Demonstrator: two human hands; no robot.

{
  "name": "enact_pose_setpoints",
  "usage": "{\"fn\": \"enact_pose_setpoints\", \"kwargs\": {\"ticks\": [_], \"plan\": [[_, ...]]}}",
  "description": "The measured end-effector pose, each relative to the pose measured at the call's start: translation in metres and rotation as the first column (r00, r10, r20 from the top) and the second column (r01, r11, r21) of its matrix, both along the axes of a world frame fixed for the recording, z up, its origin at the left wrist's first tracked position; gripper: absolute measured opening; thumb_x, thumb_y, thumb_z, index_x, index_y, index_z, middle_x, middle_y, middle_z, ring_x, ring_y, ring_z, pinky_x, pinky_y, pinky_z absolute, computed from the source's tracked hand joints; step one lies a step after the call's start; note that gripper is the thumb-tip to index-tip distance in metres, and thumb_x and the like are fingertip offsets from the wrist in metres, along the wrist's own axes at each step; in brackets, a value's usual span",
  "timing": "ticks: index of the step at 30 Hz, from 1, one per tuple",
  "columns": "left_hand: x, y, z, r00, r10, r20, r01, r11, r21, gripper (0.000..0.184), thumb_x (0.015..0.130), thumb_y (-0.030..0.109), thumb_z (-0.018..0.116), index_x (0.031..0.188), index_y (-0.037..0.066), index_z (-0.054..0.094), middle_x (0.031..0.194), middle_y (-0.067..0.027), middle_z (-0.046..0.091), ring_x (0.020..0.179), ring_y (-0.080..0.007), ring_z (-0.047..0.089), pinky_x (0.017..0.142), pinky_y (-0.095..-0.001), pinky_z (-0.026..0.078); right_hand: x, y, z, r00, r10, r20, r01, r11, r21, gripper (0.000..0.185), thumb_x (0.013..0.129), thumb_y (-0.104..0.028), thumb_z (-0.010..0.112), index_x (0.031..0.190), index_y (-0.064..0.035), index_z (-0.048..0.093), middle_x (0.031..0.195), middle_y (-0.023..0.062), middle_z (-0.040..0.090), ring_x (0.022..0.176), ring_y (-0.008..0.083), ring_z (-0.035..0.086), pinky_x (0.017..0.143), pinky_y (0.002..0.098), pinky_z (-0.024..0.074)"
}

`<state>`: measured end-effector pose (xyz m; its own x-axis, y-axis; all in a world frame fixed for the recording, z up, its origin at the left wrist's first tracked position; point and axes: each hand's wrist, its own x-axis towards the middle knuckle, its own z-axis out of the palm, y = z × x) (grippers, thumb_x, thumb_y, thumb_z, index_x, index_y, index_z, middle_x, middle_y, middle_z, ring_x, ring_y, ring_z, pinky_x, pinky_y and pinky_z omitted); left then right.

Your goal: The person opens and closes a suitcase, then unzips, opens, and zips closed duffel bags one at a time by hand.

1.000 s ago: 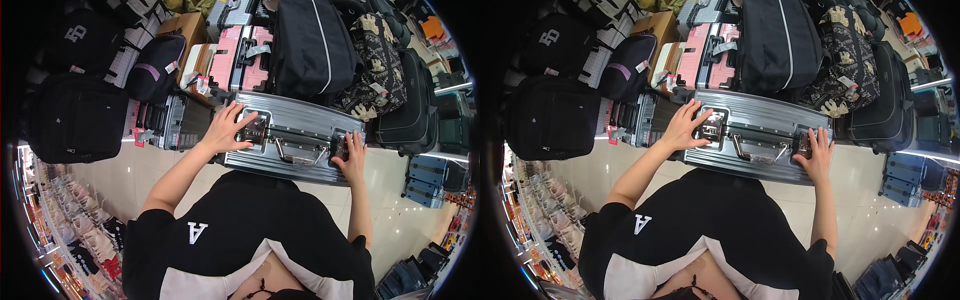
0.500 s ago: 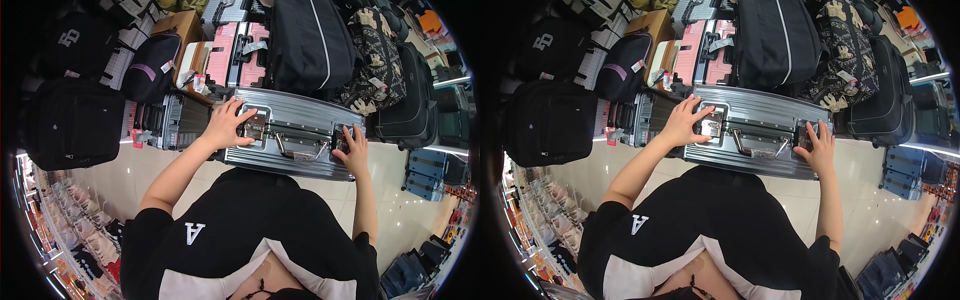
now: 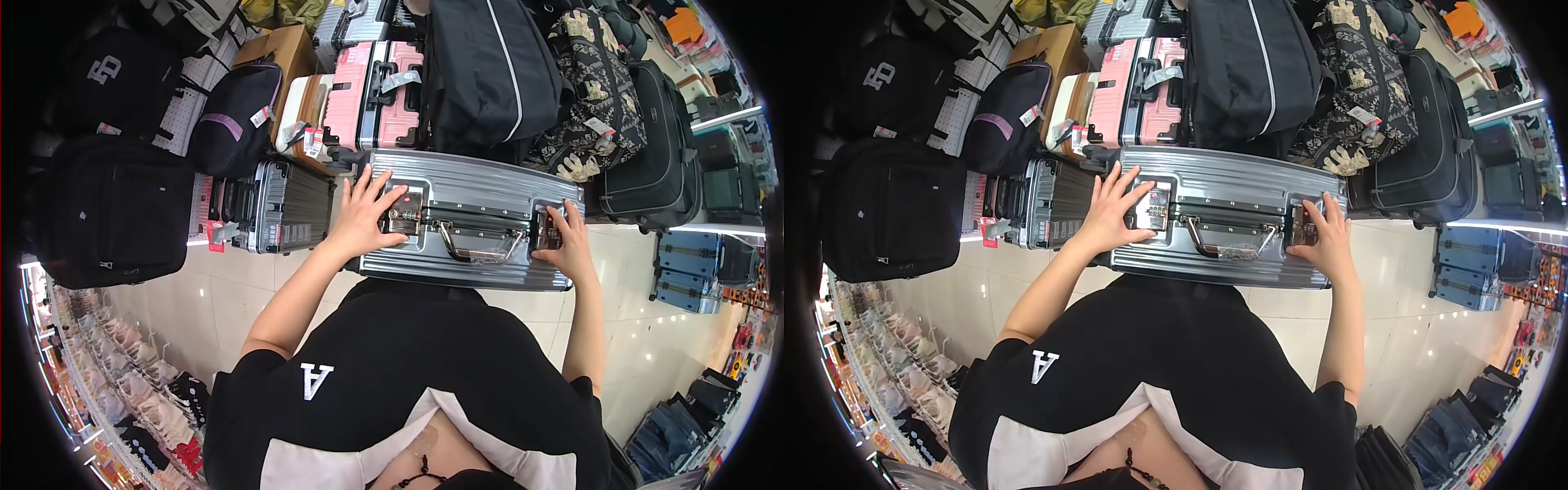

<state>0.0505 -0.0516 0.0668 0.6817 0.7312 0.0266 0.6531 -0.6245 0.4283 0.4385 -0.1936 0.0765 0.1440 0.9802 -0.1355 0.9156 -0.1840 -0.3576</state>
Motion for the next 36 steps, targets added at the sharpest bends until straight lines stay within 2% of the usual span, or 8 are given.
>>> {"fn": "enact_pose_setpoints", "kwargs": {"ticks": [5, 6, 9, 10, 15, 29, 32, 36], "plan": [[-0.002, -0.021, -0.006, 0.997, 0.068, -0.02, -0.066, 0.994, 0.087, 0.079, 0.068, 0.041, 0.074, 0.135, 0.012, 0.043, 0.145, -0.0123, 0.033, 0.137, -0.0339, 0.023, 0.108, -0.0571, 0.016, -0.005, -0.014, -0.017, 0.991, -0.111, -0.074, 0.122, 0.978, 0.171, 0.092, 0.053, -0.028, 0.086, 0.131, -0.0073, 0.043, 0.147, 0.0216, 0.025, 0.136, 0.037, 0.023, 0.105, 0.0606, 0.0177], [0.0, -0.032, -0.005, 0.987, 0.137, 0.08, -0.149, 0.975, 0.162, 0.068, 0.07, 0.04, 0.073, 0.124, 0.005, 0.051, 0.133, -0.0133, 0.046, 0.128, -0.0339, 0.036, 0.106, -0.0506, 0.024, -0.008, -0.021, -0.024, 0.989, -0.138, -0.055, 0.146, 0.969, 0.199, 0.09, 0.055, -0.031, 0.085, 0.13, -0.005, 0.043, 0.146, 0.0225, 0.026, 0.136, 0.0371, 0.023, 0.106, 0.0603, 0.0171], [0.002, -0.048, -0.01, 0.878, 0.426, 0.219, -0.437, 0.899, 0.005, 0.053, 0.07, 0.04, 0.073, 0.106, 0.004, 0.057, 0.116, -0.0119, 0.053, 0.112, -0.0298, 0.047, 0.097, -0.047, 0.032, -0.018, -0.034, -0.041, 0.97, -0.241, -0.011, 0.235, 0.934, 0.268, 0.086, 0.061, -0.038, 0.081, 0.127, 0.0, 0.043, 0.144, 0.0241, 0.03, 0.136, 0.0373, 0.023, 0.106, 0.0596, 0.0154], [0.005, -0.048, -0.012, 0.869, 0.413, 0.271, -0.465, 0.869, 0.166, 0.046, 0.068, 0.041, 0.073, 0.091, 0.006, 0.056, 0.099, -0.0091, 0.054, 0.096, -0.0266, 0.05, 0.084, -0.0423, 0.036, -0.025, -0.035, -0.046, 0.958, -0.288, -0.003, 0.278, 0.92, 0.275, 0.084, 0.062, -0.041, 0.08, 0.126, 0.0004, 0.043, 0.143, 0.0239, 0.03, 0.136, 0.0372, 0.023, 0.106, 0.0595, 0.0148], [0.021, -0.046, 0.003, 0.909, 0.409, 0.084, -0.417, 0.898, 0.141, 0.057, 0.061, 0.047, 0.077, 0.093, 0.006, 0.057, 0.092, -0.0079, 0.054, 0.091, -0.026, 0.049, 0.08, -0.0379, 0.034, -0.054, -0.023, -0.05, 0.874, -0.483, 0.054, 0.451, 0.846, 0.284, 0.08, 0.068, -0.051, 0.075, 0.122, 0.0005, 0.045, 0.143, 0.0217, 0.031, 0.137, 0.0357, 0.023, 0.107, 0.0599, 0.011], [0.023, -0.055, -0.02, 0.907, 0.361, 0.217, -0.414, 0.859, 0.301, 0.067, 0.055, 0.05, 0.08, 0.1, 0.006, 0.057, 0.091, -0.0069, 0.055, 0.092, -0.0255, 0.051, 0.082, -0.0389, 0.036, -0.045, -0.031, -0.063, 0.919, -0.383, 0.096, 0.319, 0.863, 0.391, 0.071, 0.077, -0.044, 0.068, 0.125, 0.0021, 0.044, 0.145, 0.0206, 0.029, 0.136, 0.0368, 0.022, 0.107, 0.0592, 0.0121], [0.022, -0.055, -0.02, 0.908, 0.362, 0.212, -0.413, 0.859, 0.301, 0.066, 0.055, 0.05, 0.08, 0.099, 0.006, 0.058, 0.091, -0.0072, 0.055, 0.092, -0.0256, 0.051, 0.082, -0.039, 0.036, -0.029, -0.044, -0.052, 0.973, -0.226, 0.052, 0.195, 0.917, 0.349, 0.075, 0.076, -0.043, 0.069, 0.132, -0.0026, 0.041, 0.147, 0.0194, 0.026, 0.137, 0.0368, 0.022, 0.107, 0.0575, 0.0139], [0.022, -0.055, -0.02, 0.908, 0.36, 0.213, -0.412, 0.859, 0.304, 0.065, 0.055, 0.049, 0.08, 0.098, 0.006, 0.058, 0.09, -0.0063, 0.055, 0.09, -0.0254, 0.051, 0.083, -0.039, 0.036, -0.015, -0.061, -0.048, 0.952, -0.281, 0.12, 0.22, 0.902, 0.372, 0.077, 0.076, -0.036, 0.071, 0.139, -0.009, 0.036, 0.145, 0.0205, 0.029, 0.134, 0.0354, 0.029, 0.108, 0.0479, 0.0227]]}}
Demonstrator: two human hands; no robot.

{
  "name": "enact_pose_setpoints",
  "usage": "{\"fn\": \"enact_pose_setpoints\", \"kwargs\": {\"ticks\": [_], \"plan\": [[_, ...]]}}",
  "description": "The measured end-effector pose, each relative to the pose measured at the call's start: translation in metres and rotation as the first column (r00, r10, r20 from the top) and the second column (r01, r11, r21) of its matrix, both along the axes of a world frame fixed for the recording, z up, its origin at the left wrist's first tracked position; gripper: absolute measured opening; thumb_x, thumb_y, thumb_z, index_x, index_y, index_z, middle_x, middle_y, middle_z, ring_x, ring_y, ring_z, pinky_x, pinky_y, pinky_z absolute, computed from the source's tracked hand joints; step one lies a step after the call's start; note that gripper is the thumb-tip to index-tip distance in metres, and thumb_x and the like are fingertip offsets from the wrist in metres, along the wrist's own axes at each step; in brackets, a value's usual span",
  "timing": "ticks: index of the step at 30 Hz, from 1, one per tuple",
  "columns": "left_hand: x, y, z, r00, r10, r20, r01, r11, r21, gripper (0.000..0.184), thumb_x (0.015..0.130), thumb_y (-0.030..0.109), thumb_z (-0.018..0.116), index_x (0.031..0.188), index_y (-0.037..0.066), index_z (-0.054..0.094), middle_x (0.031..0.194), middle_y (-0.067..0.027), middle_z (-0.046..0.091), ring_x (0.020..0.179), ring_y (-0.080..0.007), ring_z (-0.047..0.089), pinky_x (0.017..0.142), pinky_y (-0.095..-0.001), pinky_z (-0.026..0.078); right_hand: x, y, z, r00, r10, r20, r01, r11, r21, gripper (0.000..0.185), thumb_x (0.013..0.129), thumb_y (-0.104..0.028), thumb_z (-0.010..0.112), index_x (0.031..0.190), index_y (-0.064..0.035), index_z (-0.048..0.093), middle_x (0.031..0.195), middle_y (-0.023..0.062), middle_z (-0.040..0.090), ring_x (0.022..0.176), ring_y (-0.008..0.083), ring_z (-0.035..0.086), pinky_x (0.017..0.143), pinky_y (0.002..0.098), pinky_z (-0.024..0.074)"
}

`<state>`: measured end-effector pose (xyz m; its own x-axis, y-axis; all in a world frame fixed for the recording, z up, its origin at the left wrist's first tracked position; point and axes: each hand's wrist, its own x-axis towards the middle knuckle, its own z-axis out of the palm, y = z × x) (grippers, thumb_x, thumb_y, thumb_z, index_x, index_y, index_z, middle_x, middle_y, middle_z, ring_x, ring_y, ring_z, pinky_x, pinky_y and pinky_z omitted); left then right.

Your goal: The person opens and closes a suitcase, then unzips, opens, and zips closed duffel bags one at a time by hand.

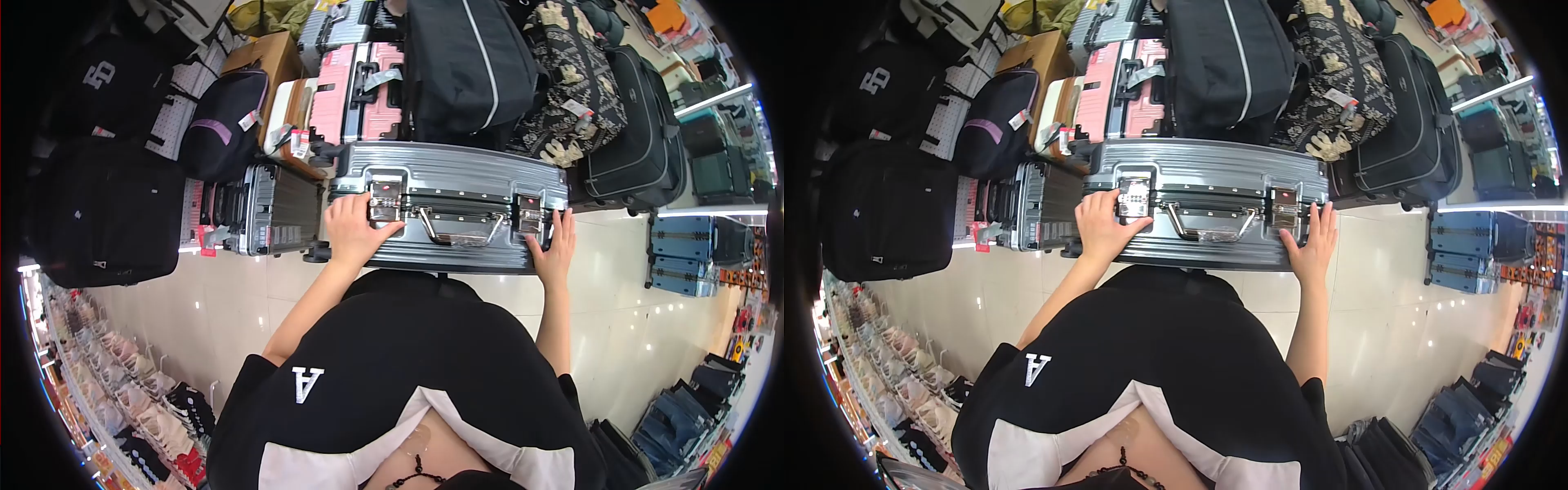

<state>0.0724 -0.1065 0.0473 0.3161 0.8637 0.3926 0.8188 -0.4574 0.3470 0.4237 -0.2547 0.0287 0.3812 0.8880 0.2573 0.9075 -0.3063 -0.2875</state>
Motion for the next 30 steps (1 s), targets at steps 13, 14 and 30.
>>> {"fn": "enact_pose_setpoints", "kwargs": {"ticks": [13, 14, 30], "plan": [[0.097, -0.037, 0.013, 0.701, -0.713, -0.024, 0.701, 0.695, -0.158, 0.069, 0.08, 0.032, 0.064, 0.136, 0.002, 0.037, 0.136, -0.017, 0.043, 0.128, -0.0318, 0.038, 0.106, -0.0431, 0.029, 0.014, -0.001, -0.011, 0.938, -0.233, -0.257, 0.21, 0.971, -0.114, 0.087, 0.076, -0.052, 0.066, 0.144, -0.0166, 0.025, 0.144, 0.0232, 0.029, 0.124, 0.0384, 0.042, 0.096, 0.0423, 0.0411], [0.104, -0.043, 0.002, 0.721, -0.69, -0.061, 0.686, 0.723, -0.077, 0.063, 0.08, 0.028, 0.064, 0.132, 0.002, 0.041, 0.128, -0.015, 0.048, 0.12, -0.0301, 0.044, 0.101, -0.0421, 0.034, 0.014, 0.0, -0.011, 0.94, -0.233, -0.25, 0.209, 0.97, -0.12, 0.087, 0.076, -0.053, 0.066, 0.144, -0.0167, 0.025, 0.144, 0.0234, 0.029, 0.124, 0.0386, 0.043, 0.095, 0.0424, 0.0416], [0.152, 0.02, 0.048, 0.794, -0.6, -0.102, 0.533, 0.767, -0.358, 0.047, 0.081, 0.055, 0.057, 0.079, 0.008, 0.061, 0.069, -0.0133, 0.063, 0.069, -0.0343, 0.062, 0.06, -0.0437, 0.046, 0.069, -0.016, -0.053, 0.207, -0.138, -0.968, 0.256, 0.963, -0.083, 0.056, 0.095, -0.044, 0.043, 0.132, -0.0013, 0.046, 0.127, 0.0109, 0.053, 0.118, 0.0194, 0.046, 0.101, 0.0308, 0.0319]]}}
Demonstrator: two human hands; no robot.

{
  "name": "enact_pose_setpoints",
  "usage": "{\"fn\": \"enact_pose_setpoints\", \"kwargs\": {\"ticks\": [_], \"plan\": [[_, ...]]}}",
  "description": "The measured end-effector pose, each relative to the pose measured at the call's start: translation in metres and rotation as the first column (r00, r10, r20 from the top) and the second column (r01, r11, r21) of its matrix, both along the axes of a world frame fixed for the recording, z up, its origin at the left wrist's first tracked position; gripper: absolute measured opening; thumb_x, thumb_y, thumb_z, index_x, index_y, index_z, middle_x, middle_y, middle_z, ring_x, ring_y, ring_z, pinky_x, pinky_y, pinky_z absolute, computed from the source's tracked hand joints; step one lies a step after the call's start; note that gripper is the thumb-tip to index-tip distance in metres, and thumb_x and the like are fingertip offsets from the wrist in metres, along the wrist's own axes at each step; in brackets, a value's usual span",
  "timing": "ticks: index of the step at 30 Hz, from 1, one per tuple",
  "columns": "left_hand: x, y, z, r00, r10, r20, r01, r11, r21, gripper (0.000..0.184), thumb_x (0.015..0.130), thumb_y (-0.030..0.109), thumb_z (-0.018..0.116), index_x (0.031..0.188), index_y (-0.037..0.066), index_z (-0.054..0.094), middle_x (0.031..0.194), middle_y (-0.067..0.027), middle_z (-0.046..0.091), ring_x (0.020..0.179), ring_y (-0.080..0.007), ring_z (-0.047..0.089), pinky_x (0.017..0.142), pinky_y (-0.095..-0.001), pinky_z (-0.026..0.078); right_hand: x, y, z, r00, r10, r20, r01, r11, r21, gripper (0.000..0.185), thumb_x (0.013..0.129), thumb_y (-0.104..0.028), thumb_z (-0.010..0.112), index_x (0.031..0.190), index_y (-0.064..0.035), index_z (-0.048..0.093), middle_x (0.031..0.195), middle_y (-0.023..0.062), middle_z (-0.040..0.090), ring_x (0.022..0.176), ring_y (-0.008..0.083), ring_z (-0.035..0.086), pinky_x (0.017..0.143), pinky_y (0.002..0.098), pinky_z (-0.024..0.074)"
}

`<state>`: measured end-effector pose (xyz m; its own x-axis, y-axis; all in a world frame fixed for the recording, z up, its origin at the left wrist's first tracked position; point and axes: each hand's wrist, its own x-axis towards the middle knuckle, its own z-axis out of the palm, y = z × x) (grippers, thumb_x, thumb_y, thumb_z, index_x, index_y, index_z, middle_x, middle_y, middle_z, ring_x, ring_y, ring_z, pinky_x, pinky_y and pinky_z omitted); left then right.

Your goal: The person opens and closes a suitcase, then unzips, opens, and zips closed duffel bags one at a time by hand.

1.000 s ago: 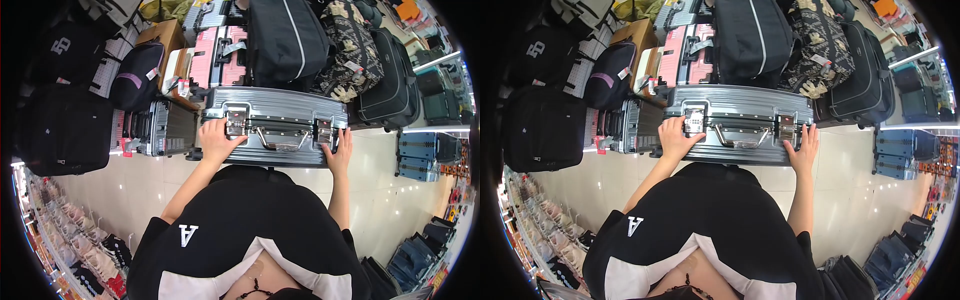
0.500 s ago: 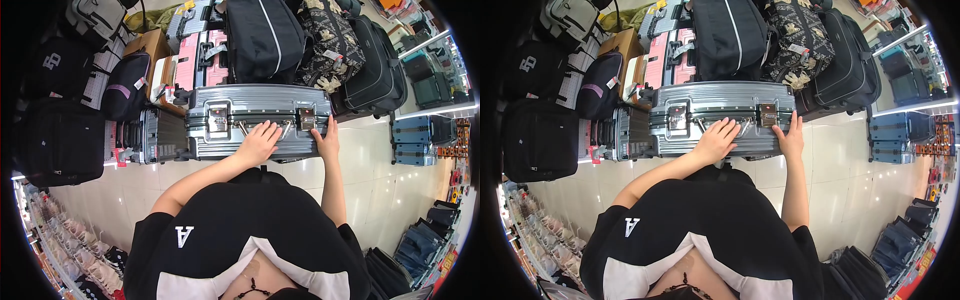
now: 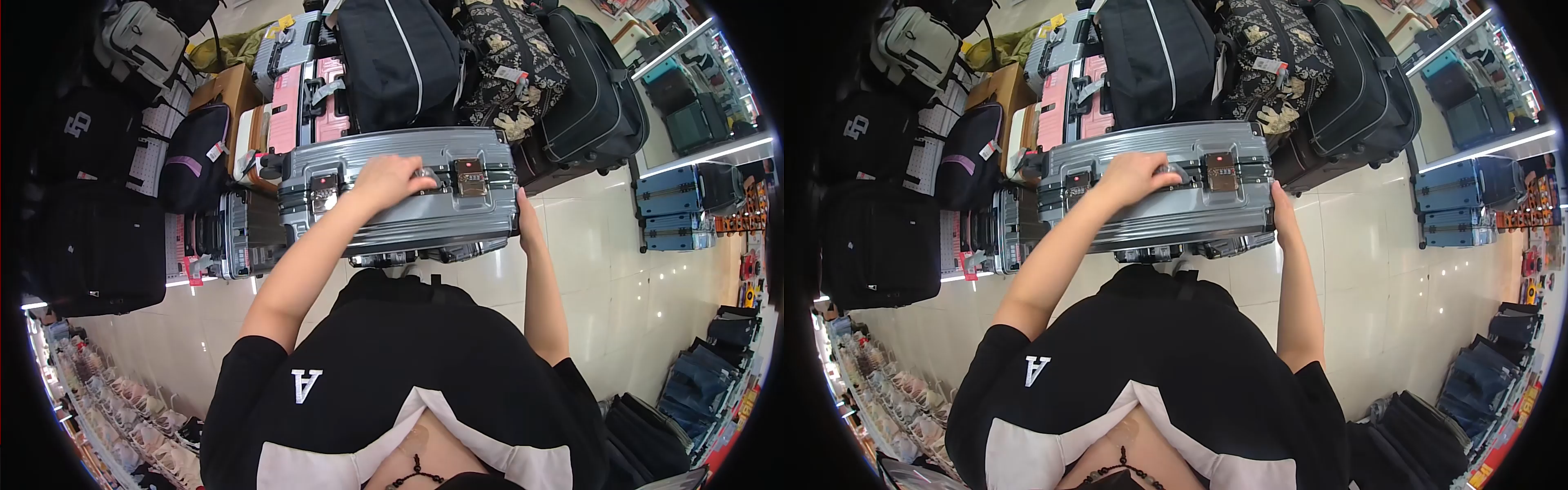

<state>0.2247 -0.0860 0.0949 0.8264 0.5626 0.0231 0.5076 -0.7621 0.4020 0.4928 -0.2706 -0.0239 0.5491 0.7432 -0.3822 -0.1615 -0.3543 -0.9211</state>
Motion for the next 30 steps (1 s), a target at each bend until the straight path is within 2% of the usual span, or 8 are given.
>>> {"fn": "enact_pose_setpoints", "kwargs": {"ticks": [1, 8, 15, 21, 22, 25, 27, 30], "plan": [[0.004, 0.008, 0.001, 1.0, -0.014, -0.008, 0.014, 1.0, 0.017, 0.05, 0.081, 0.057, 0.055, 0.078, 0.008, 0.061, 0.069, -0.0138, 0.063, 0.069, -0.0346, 0.062, 0.06, -0.0437, 0.046, -0.001, 0.0, 0.002, 0.992, -0.019, -0.128, 0.014, 0.999, -0.044, 0.056, 0.095, -0.045, 0.043, 0.131, -0.0013, 0.047, 0.127, 0.0107, 0.053, 0.118, 0.0195, 0.046, 0.101, 0.0306, 0.0318], [0.023, 0.041, -0.036, 0.997, 0.072, 0.012, -0.073, 0.984, 0.165, 0.054, 0.092, 0.049, 0.04, 0.073, 0.006, 0.066, 0.07, -0.0161, 0.065, 0.07, -0.0359, 0.062, 0.065, -0.0457, 0.048, -0.018, 0.005, 0.028, 0.965, -0.035, -0.26, 0.036, 0.999, 0.001, 0.058, 0.09, -0.052, 0.047, 0.123, -0.0041, 0.053, 0.123, 0.009, 0.055, 0.111, 0.0185, 0.051, 0.095, 0.0317, 0.0377], [0.021, 0.041, -0.04, 0.997, 0.039, 0.063, -0.053, 0.972, 0.227, 0.052, 0.093, 0.046, 0.04, 0.071, 0.007, 0.067, 0.066, -0.0159, 0.064, 0.065, -0.0353, 0.062, 0.06, -0.0456, 0.048, -0.012, 0.007, 0.018, 0.876, -0.063, -0.478, 0.072, 0.997, 0.0, 0.054, 0.09, -0.05, 0.048, 0.121, -0.006, 0.055, 0.114, 0.0059, 0.061, 0.103, 0.0175, 0.057, 0.091, 0.0317, 0.0427], [0.024, 0.019, -0.019, 0.988, 0.127, -0.093, -0.124, 0.992, 0.034, 0.062, 0.087, 0.059, 0.042, 0.073, 0.005, 0.069, 0.073, -0.0175, 0.066, 0.073, -0.0354, 0.064, 0.067, -0.0433, 0.05, -0.01, 0.004, 0.005, 0.88, -0.025, -0.474, 0.063, 0.996, 0.063, 0.056, 0.089, -0.053, 0.048, 0.119, -0.0067, 0.056, 0.116, 0.0078, 0.061, 0.103, 0.0208, 0.058, 0.092, 0.0348, 0.0437], [0.022, 0.007, -0.005, 0.977, 0.144, -0.16, -0.151, 0.988, -0.029, 0.066, 0.079, 0.066, 0.049, 0.073, 0.004, 0.069, 0.074, -0.0184, 0.066, 0.074, -0.0353, 0.064, 0.068, -0.0426, 0.051, -0.012, 0.001, 0.008, 0.875, -0.011, -0.483, 0.051, 0.996, 0.07, 0.058, 0.09, -0.055, 0.045, 0.121, -0.007, 0.054, 0.116, 0.0077, 0.06, 0.105, 0.0214, 0.057, 0.093, 0.0354, 0.0432], [0.0, -0.042, 0.006, 0.987, 0.006, -0.16, -0.027, 0.991, -0.129, 0.053, 0.07, 0.055, 0.066, 0.082, 0.003, 0.066, 0.077, -0.0173, 0.066, 0.074, -0.0343, 0.064, 0.069, -0.0434, 0.051, -0.006, -0.004, -0.005, 0.855, -0.021, -0.519, 0.114, 0.982, 0.149, 0.061, 0.091, -0.057, 0.043, 0.124, -0.0069, 0.052, 0.117, 0.0076, 0.06, 0.107, 0.0216, 0.057, 0.094, 0.0364, 0.043], [-0.019, -0.079, -0.028, 0.997, 0.063, -0.046, -0.065, 0.997, -0.038, 0.035, 0.079, 0.04, 0.065, 0.082, 0.006, 0.055, 0.07, -0.0142, 0.062, 0.068, -0.0344, 0.062, 0.059, -0.0456, 0.048, -0.002, -0.004, -0.016, 0.866, -0.033, -0.499, 0.08, 0.994, 0.073, 0.064, 0.091, -0.059, 0.039, 0.124, -0.0061, 0.051, 0.117, 0.0092, 0.06, 0.106, 0.0223, 0.057, 0.092, 0.0371, 0.0446], [-0.038, -0.116, -0.039, 0.995, 0.094, 0.039, -0.095, 0.995, 0.008, 0.035, 0.079, 0.04, 0.064, 0.076, 0.007, 0.054, 0.064, -0.0095, 0.061, 0.059, -0.0302, 0.061, 0.053, -0.0406, 0.047, 0.009, -0.013, -0.063, 0.881, -0.052, -0.471, 0.016, 0.997, -0.08, 0.062, 0.091, -0.059, 0.039, 0.119, -0.0053, 0.055, 0.112, 0.0115, 0.061, 0.1, 0.0242, 0.06, 0.085, 0.0375, 0.0488]]}}
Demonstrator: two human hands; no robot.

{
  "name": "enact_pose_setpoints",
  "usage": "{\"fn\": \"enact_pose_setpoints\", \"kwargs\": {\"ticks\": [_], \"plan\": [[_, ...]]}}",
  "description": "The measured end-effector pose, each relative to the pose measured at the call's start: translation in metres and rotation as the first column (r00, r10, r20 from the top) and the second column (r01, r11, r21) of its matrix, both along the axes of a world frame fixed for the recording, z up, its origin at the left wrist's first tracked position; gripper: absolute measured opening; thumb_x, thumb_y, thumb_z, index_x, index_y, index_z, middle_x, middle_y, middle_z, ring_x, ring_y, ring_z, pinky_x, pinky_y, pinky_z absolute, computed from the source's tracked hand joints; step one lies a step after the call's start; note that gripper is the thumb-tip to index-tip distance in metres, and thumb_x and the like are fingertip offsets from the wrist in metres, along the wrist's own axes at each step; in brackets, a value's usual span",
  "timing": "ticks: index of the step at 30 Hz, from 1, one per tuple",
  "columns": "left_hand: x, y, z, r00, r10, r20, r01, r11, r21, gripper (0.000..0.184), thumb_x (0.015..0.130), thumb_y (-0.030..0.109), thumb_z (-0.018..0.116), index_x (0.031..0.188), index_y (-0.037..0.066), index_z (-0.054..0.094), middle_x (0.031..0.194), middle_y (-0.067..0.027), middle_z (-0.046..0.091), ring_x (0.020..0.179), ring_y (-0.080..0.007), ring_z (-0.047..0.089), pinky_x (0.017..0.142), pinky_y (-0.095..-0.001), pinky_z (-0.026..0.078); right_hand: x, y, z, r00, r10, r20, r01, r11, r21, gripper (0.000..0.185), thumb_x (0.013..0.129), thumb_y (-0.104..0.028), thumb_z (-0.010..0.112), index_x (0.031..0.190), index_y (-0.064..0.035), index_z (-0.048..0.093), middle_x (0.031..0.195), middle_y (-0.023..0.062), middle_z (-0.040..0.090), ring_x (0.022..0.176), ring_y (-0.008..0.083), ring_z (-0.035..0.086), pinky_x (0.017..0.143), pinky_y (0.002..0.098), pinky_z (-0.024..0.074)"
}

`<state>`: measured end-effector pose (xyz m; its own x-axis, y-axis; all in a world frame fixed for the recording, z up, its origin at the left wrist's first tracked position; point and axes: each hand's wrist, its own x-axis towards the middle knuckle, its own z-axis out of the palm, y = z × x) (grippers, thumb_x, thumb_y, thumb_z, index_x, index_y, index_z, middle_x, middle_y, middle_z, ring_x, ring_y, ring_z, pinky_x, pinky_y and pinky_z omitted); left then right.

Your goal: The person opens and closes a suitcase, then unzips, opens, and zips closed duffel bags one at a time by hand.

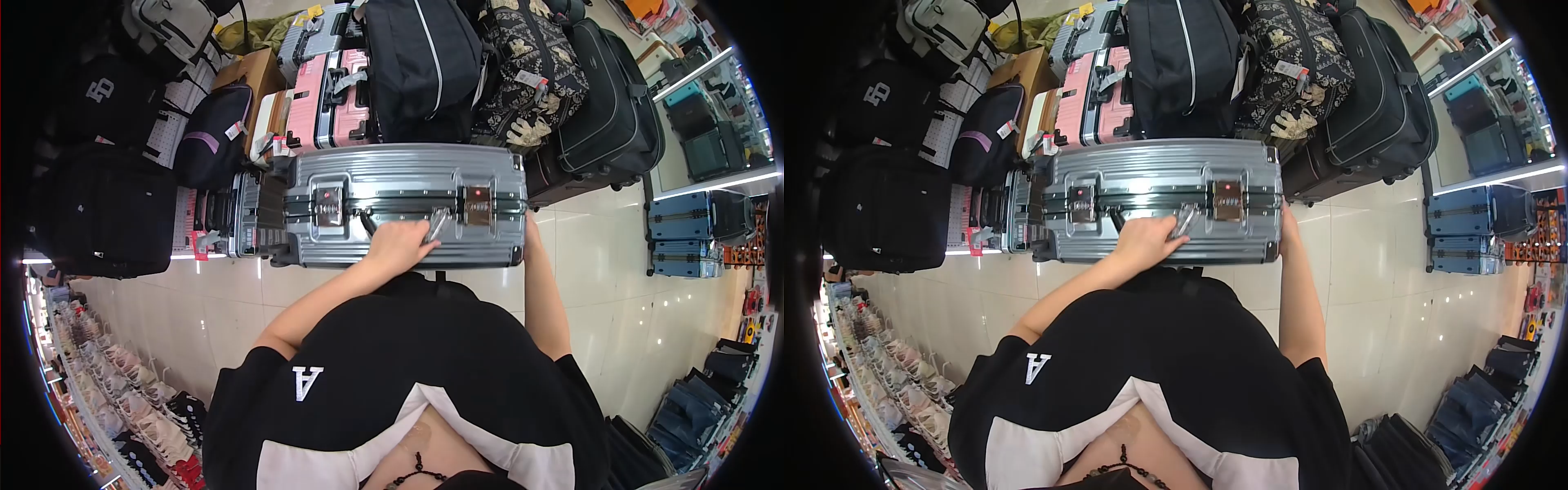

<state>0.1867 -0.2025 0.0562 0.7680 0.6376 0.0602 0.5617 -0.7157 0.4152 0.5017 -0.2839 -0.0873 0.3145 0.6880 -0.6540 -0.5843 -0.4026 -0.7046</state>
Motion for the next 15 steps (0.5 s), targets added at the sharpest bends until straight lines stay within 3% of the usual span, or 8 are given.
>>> {"fn": "enact_pose_setpoints", "kwargs": {"ticks": [3, 7, 8, 9, 10, 11, 14, 15], "plan": [[-0.014, -0.013, 0.006, 1.0, 0.017, 0.0, -0.017, 0.998, 0.058, 0.036, 0.079, 0.041, 0.063, 0.072, 0.007, 0.054, 0.064, -0.0088, 0.061, 0.06, -0.0285, 0.061, 0.052, -0.0386, 0.048, -0.003, -0.011, -0.031, 1.0, 0.012, -0.001, -0.012, 1.0, -0.027, 0.057, 0.091, -0.054, 0.042, 0.117, -0.0052, 0.056, 0.111, 0.011, 0.062, 0.097, 0.0252, 0.061, 0.084, 0.0398, 0.0498], [-0.041, 0.017, 0.02, 0.996, 0.061, 0.058, -0.071, 0.978, 0.198, 0.037, 0.077, 0.043, 0.066, 0.063, 0.01, 0.056, 0.056, -0.0066, 0.058, 0.051, -0.0265, 0.059, 0.046, -0.038, 0.046, -0.023, -0.003, -0.016, 0.996, 0.013, 0.087, -0.012, 1.0, -0.014, 0.042, 0.092, -0.046, 0.043, 0.1, -0.0091, 0.059, 0.093, 0.004, 0.062, 0.085, 0.0178, 0.058, 0.077, 0.0315, 0.0454], [-0.052, 0.029, 0.028, 0.991, 0.109, 0.079, -0.124, 0.971, 0.205, 0.037, 0.076, 0.043, 0.067, 0.061, 0.01, 0.057, 0.054, -0.0069, 0.057, 0.049, -0.0264, 0.058, 0.045, -0.0377, 0.045, -0.033, -0.005, 0.009, 0.991, 0.002, 0.131, -0.002, 1.0, -0.003, 0.035, 0.092, -0.042, 0.045, 0.092, -0.0098, 0.058, 0.088, 0.0006, 0.059, 0.084, 0.0136, 0.053, 0.074, 0.0237, 0.0391], [-0.063, 0.04, 0.036, 0.983, 0.156, 0.1, -0.174, 0.962, 0.21, 0.037, 0.074, 0.043, 0.068, 0.06, 0.011, 0.058, 0.052, -0.0072, 0.056, 0.048, -0.0262, 0.058, 0.044, -0.0374, 0.045, -0.034, -0.007, 0.006, 0.996, 0.032, 0.085, -0.042, 0.992, 0.122, 0.021, 0.086, -0.027, 0.049, 0.095, -0.0093, 0.057, 0.086, -0.0007, 0.058, 0.082, 0.0103, 0.053, 0.076, 0.0254, 0.0405], [-0.077, 0.047, 0.044, 0.974, 0.202, 0.105, -0.22, 0.953, 0.209, 0.036, 0.072, 0.041, 0.07, 0.059, 0.01, 0.058, 0.051, -0.0075, 0.055, 0.047, -0.0262, 0.057, 0.043, -0.0371, 0.044, -0.028, -0.007, 0.0, 0.962, 0.195, 0.189, -0.224, 0.963, 0.148, 0.017, 0.081, -0.021, 0.052, 0.092, -0.0087, 0.057, 0.088, -0.0001, 0.058, 0.084, 0.0113, 0.053, 0.076, 0.0262, 0.0405], [-0.09, 0.054, 0.05, 0.963, 0.245, 0.108, -0.263, 0.942, 0.206, 0.035, 0.071, 0.039, 0.072, 0.059, 0.01, 0.058, 0.05, -0.0078, 0.055, 0.046, -0.0262, 0.056, 0.042, -0.0368, 0.043, -0.022, -0.008, -0.005, 0.893, 0.343, 0.292, -0.398, 0.905, 0.153, 0.015, 0.075, -0.015, 0.055, 0.089, -0.0081, 0.057, 0.09, 0.0006, 0.058, 0.086, 0.0123, 0.053, 0.075, 0.0269, 0.0405], [-0.124, 0.062, 0.059, 0.902, 0.34, 0.265, -0.384, 0.913, 0.136, 0.031, 0.067, 0.028, 0.077, 0.057, 0.007, 0.057, 0.049, -0.0089, 0.053, 0.043, -0.0239, 0.053, 0.042, -0.033, 0.04, -0.043, 0.014, 0.052, 0.553, 0.205, 0.808, -0.65, 0.713, 0.263, 0.024, 0.064, -0.009, 0.06, 0.087, -0.0047, 0.055, 0.089, 0.0034, 0.059, 0.089, 0.0179, 0.054, 0.076, 0.0272, 0.0406], [-0.132, 0.062, 0.061, 0.868, 0.39, 0.307, -0.438, 0.893, 0.102, 0.029, 0.066, 0.025, 0.077, 0.057, 0.006, 0.056, 0.049, -0.0092, 0.052, 0.042, -0.0232, 0.052, 0.042, -0.0318, 0.04, -0.053, 0.02, 0.08, 0.344, 0.179, 0.922, -0.717, 0.684, 0.135, 0.024, 0.063, -0.007, 0.061, 0.086, -0.0048, 0.056, 0.087, 0.0032, 0.058, 0.089, 0.0177, 0.054, 0.076, 0.0276, 0.0405]]}}
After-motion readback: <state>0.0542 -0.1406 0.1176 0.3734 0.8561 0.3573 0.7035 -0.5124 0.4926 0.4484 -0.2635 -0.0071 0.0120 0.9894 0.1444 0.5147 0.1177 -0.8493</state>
